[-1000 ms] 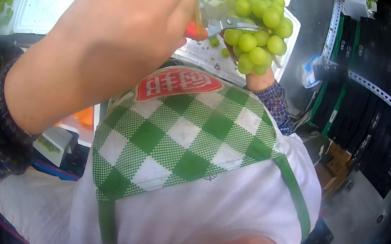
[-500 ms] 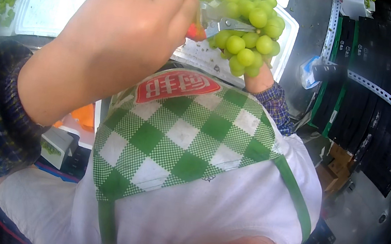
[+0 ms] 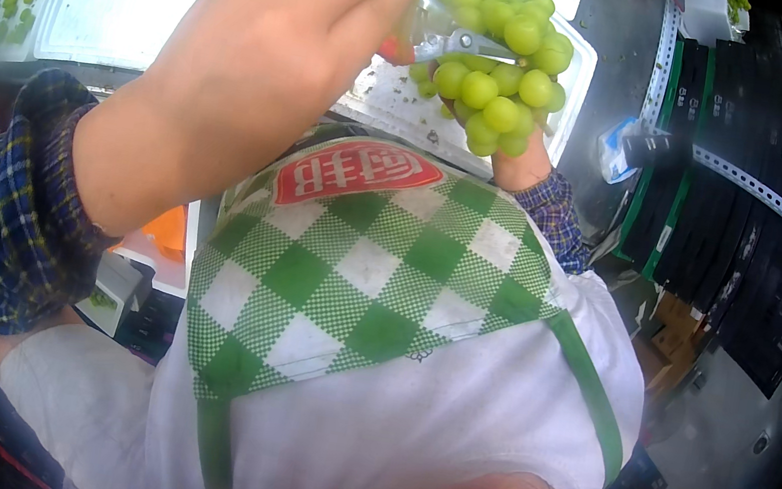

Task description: The person uses a pair of shears to trim individual grapes and small clusters from a large bunch of green grapes, placing the trimmed pieces into a plastic tray on a metal table.

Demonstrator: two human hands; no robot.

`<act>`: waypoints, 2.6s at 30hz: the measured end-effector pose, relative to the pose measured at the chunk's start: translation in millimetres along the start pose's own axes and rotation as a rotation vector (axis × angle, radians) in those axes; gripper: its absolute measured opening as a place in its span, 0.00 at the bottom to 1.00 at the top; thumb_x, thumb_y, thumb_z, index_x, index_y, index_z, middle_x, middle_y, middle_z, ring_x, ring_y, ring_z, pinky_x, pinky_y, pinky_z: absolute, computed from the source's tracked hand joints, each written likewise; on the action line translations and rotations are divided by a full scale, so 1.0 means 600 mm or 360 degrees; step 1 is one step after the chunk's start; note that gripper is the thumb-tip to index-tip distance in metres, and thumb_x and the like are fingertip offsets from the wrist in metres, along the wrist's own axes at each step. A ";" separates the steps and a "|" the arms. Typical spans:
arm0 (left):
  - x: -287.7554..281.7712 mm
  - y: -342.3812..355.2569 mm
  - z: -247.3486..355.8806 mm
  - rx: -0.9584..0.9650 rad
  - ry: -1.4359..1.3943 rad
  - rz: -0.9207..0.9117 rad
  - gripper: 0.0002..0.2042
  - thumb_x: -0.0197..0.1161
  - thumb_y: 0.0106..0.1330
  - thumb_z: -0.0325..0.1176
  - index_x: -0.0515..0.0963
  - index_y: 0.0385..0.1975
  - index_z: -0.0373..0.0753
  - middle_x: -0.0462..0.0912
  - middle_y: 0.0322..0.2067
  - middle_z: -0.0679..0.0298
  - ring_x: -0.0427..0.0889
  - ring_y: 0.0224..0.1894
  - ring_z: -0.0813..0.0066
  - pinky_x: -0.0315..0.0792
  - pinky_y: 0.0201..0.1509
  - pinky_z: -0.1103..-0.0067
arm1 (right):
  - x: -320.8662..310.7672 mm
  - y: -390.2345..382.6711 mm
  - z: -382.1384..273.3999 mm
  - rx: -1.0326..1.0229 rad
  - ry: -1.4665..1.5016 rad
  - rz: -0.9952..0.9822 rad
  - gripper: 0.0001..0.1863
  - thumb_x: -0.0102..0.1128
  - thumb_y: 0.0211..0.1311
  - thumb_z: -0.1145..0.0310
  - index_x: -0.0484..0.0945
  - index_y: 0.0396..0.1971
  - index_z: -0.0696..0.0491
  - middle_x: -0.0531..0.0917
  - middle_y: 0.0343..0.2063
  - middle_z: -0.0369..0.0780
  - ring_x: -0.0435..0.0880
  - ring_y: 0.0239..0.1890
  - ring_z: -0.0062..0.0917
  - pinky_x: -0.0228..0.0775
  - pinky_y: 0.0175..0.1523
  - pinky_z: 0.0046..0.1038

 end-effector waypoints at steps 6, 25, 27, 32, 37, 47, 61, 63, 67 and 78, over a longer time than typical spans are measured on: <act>0.000 -0.002 0.000 -0.0016 -0.0009 0.0045 0.26 0.69 0.47 0.21 0.76 0.51 0.30 0.80 0.46 0.58 0.76 0.42 0.59 0.69 0.47 0.67 | 0.004 0.006 0.006 0.0022 0.0021 -0.0045 0.33 0.41 0.70 0.41 0.67 0.60 0.54 0.75 0.55 0.47 0.80 0.52 0.41 0.78 0.53 0.46; 0.013 -0.040 -0.015 -0.0392 -0.0400 -0.0164 0.24 0.67 0.56 0.26 0.73 0.54 0.26 0.80 0.45 0.49 0.77 0.42 0.54 0.73 0.48 0.68 | -0.023 0.007 -0.056 -0.0381 -0.0251 0.0108 0.37 0.37 0.70 0.34 0.66 0.64 0.49 0.72 0.60 0.44 0.73 0.61 0.38 0.67 0.66 0.45; 0.012 -0.037 -0.016 -0.0363 -0.0376 -0.0143 0.24 0.67 0.56 0.26 0.73 0.54 0.26 0.80 0.45 0.49 0.77 0.42 0.54 0.73 0.48 0.68 | -0.021 0.009 -0.055 -0.0349 -0.0196 0.0069 0.37 0.36 0.70 0.34 0.66 0.64 0.49 0.71 0.60 0.44 0.72 0.61 0.38 0.67 0.66 0.45; 0.011 -0.034 -0.019 -0.0336 -0.0378 -0.0110 0.23 0.67 0.55 0.25 0.73 0.53 0.26 0.80 0.44 0.49 0.77 0.42 0.53 0.72 0.48 0.67 | -0.020 0.009 -0.053 -0.0309 -0.0181 0.0034 0.37 0.37 0.70 0.35 0.65 0.65 0.49 0.71 0.61 0.44 0.71 0.63 0.39 0.66 0.67 0.46; 0.008 -0.030 -0.023 -0.0330 -0.0473 -0.0083 0.22 0.67 0.55 0.26 0.74 0.50 0.28 0.80 0.39 0.50 0.76 0.39 0.52 0.71 0.44 0.66 | 0.009 0.012 -0.049 -0.0328 0.0046 -0.0191 0.37 0.38 0.70 0.36 0.63 0.67 0.48 0.68 0.65 0.45 0.68 0.66 0.39 0.61 0.70 0.47; -0.004 -0.016 -0.020 -0.0345 -0.0508 -0.0164 0.20 0.66 0.59 0.32 0.75 0.50 0.30 0.82 0.38 0.52 0.78 0.36 0.52 0.73 0.42 0.65 | 0.056 0.012 -0.045 -0.0254 0.0004 -0.0107 0.38 0.36 0.70 0.35 0.60 0.69 0.48 0.65 0.67 0.46 0.66 0.68 0.40 0.57 0.72 0.47; 0.001 -0.029 -0.019 -0.0445 -0.0640 -0.0281 0.19 0.65 0.60 0.34 0.76 0.50 0.31 0.82 0.37 0.51 0.79 0.37 0.52 0.74 0.43 0.65 | 0.061 0.011 -0.027 -0.0233 -0.0096 -0.0064 0.30 0.34 0.76 0.46 0.64 0.65 0.52 0.71 0.62 0.44 0.70 0.64 0.36 0.61 0.70 0.42; -0.001 -0.031 -0.019 -0.0439 -0.0650 -0.0274 0.19 0.65 0.60 0.34 0.77 0.49 0.31 0.82 0.37 0.51 0.80 0.37 0.52 0.75 0.43 0.65 | 0.048 0.013 -0.025 -0.0209 -0.0113 0.0041 0.30 0.34 0.76 0.47 0.64 0.65 0.53 0.70 0.63 0.44 0.70 0.64 0.36 0.61 0.70 0.41; 0.003 -0.037 -0.022 -0.0454 -0.0642 -0.0298 0.18 0.65 0.60 0.33 0.77 0.48 0.31 0.83 0.36 0.50 0.80 0.37 0.51 0.75 0.42 0.64 | 0.048 0.014 -0.022 -0.0217 -0.0102 -0.0075 0.30 0.34 0.76 0.47 0.64 0.65 0.53 0.70 0.63 0.44 0.70 0.64 0.36 0.61 0.71 0.40; 0.013 -0.044 -0.028 -0.0542 -0.0727 -0.0394 0.18 0.64 0.61 0.34 0.77 0.49 0.32 0.82 0.35 0.50 0.80 0.38 0.49 0.75 0.44 0.63 | 0.039 0.007 -0.020 -0.0224 -0.0145 -0.0111 0.31 0.34 0.76 0.47 0.60 0.69 0.51 0.66 0.67 0.45 0.67 0.67 0.38 0.57 0.72 0.41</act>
Point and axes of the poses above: each hand's wrist, its own y-axis towards the middle knuckle, its own x-axis out of the palm, z = x × y, the point moved 7 cm from there along y, towards the middle knuckle
